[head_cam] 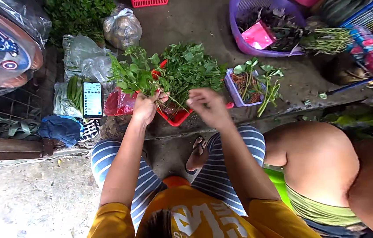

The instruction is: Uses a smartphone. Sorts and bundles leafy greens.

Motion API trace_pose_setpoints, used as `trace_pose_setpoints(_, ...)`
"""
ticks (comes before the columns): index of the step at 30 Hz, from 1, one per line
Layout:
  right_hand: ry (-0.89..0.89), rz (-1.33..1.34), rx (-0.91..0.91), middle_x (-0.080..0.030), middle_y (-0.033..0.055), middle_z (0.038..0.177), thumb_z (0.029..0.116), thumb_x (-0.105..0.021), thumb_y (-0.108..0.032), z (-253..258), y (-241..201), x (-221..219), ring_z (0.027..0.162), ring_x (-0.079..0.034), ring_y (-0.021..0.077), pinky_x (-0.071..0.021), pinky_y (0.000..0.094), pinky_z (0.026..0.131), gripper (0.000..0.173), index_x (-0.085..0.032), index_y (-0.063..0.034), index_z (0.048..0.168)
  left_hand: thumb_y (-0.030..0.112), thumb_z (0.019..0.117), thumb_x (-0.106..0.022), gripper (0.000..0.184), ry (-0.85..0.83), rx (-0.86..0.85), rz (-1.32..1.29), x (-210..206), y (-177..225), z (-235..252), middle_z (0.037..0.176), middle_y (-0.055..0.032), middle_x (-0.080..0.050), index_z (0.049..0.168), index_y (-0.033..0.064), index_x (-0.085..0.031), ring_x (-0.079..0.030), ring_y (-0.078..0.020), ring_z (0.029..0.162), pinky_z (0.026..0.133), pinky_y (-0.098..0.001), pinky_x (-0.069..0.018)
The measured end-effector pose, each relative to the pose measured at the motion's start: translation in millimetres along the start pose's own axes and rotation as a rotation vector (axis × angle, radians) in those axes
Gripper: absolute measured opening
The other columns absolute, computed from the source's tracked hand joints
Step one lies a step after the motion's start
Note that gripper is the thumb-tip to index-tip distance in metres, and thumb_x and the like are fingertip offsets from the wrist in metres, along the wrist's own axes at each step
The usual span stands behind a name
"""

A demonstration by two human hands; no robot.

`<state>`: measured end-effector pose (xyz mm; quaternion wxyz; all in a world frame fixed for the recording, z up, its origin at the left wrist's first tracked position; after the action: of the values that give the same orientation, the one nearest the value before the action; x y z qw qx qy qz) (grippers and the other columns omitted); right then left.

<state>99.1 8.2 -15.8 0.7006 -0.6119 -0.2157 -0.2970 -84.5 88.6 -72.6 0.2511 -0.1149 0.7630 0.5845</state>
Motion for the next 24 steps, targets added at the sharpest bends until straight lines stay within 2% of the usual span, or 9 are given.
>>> trace_pose_setpoints(4,-0.074,0.036,0.057,-0.07,0.0154,0.097,0.1046,-0.058,-0.016,6,-15,-45,0.077,-0.067,0.0226,-0.0572,0.0411,0.074,0.022,-0.071,0.0017,0.111,-0.002,0.1054,-0.047,0.01,-0.033,-0.006,0.032,-4,-5,3,0.097,-0.007,-0.07,0.112,0.004,-0.052,-0.072,-0.0159,0.081,0.079,-0.0319,-0.0626)
trace_pose_setpoints(7,-0.049,0.052,0.033,-0.066,0.0125,0.085,0.1056,-0.055,-0.014,8,-13,-49,0.069,-0.062,0.0194,-0.0538,0.0371,0.067,0.021,-0.07,0.0012,0.103,-0.001,0.1059,-0.046,0.012,-0.061,-0.01,0.037,-5,-5,2,0.1,-0.0066,-0.072,0.112,0.0061,-0.053,-0.073,-0.015,0.082,0.078,-0.0302,-0.0618)
trace_pose_setpoints(10,-0.052,0.06,-0.022,-0.066,0.0136,0.085,0.1057,-0.054,-0.012,10,-10,-48,0.072,-0.063,0.0202,-0.054,0.0376,0.069,0.021,-0.069,0.0023,0.103,0.0,0.1055,-0.048,0.013,-0.057,-0.037,0.089,-7,-2,-2,0.095,-0.0033,-0.073,0.111,0.0069,-0.057,-0.073,-0.0133,0.081,0.078,-0.0296,-0.0617)
trace_pose_setpoints(13,-0.048,0.057,-0.097,-0.066,0.014,0.086,0.1069,-0.053,-0.013,11,-7,-48,0.076,-0.064,0.0226,-0.0528,0.0413,0.071,0.021,-0.068,0.0013,0.105,0.0,0.1048,-0.051,0.013,-0.014,-0.05,0.159,-8,-1,-4,0.096,-0.0038,-0.074,0.113,0.004,-0.06,-0.073,-0.0122,0.081,0.079,-0.0283,-0.0612)
trace_pose_setpoints(16,-0.061,0.025,-0.223,-0.068,0.0171,0.088,0.1073,-0.051,-0.014,14,-2,-54,0.082,-0.066,0.031,-0.0531,0.0507,0.075,0.023,-0.069,0.0012,0.105,0.005,0.1038,-0.056,0.015,0.035,-0.104,0.325,-5,-3,-7,0.104,-0.0037,-0.074,0.118,0.0042,-0.062,-0.072,-0.0108,0.087,0.079,-0.0276,-0.0596)
trace_pose_setpoints(19,-0.126,-0.019,-0.394,-0.071,0.0215,0.102,0.1044,-0.054,-0.017,20,13,-63,0.098,-0.069,0.0392,-0.054,0.0605,0.085,0.024,-0.069,-0.0013,0.115,0.005,0.0996,-0.062,0.027,0.136,-0.11,0.719,-6,-10,-17,0.116,-0.0132,-0.07,0.126,-0.0022,-0.063,-0.067,-0.0175,0.105,0.094,-0.038,-0.055)
trace_pose_setpoints(22,-0.171,0.025,-0.517,-0.07,0.0242,0.109,0.0964,-0.068,-0.016,21,27,-64,0.106,-0.066,0.0415,-0.0512,0.0635,0.089,0.027,-0.069,-0.0007,0.118,0.008,0.1021,-0.058,0.037,0.154,-0.097,1.081,-21,-18,-29,0.127,-0.0321,-0.062,0.13,-0.0156,-0.057,-0.059,-0.0337,0.126,0.111,-0.0454,-0.0424)
trace_pose_setpoints(23,-0.172,0.048,-0.518,-0.07,0.0242,0.111,0.0956,-0.069,-0.016,21,30,-64,0.107,-0.066,0.0412,-0.0508,0.0636,0.091,0.027,-0.07,-0.0005,0.117,0.008,0.1022,-0.057,0.038,0.156,-0.129,1.116,-22,-21,-29,0.129,-0.0344,-0.061,0.13,-0.0176,-0.056,-0.058,-0.0353,0.128,0.112,-0.0451,-0.041)
trace_pose_setpoints(24,-0.176,0.06,-0.504,-0.07,0.0237,0.112,0.0973,-0.067,-0.016,20,31,-63,0.108,-0.066,0.0406,-0.0506,0.0633,0.091,0.026,-0.07,-0.0011,0.118,0.008,0.1025,-0.057,0.04,0.167,-0.152,1.067,-22,-22,-27,0.131,-0.0334,-0.06,0.133,-0.0177,-0.054,-0.057,-0.0328,0.129,0.113,-0.0424,-0.0411)
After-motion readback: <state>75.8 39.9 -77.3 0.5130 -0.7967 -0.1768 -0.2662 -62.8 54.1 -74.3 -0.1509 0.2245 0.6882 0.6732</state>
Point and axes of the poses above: each hand's wrist, its own z-axis towards the middle knuckle, its own x-axis out of the back of the hand, y = z × x, the point moved 9 cm from there along z, towards the middle knuckle
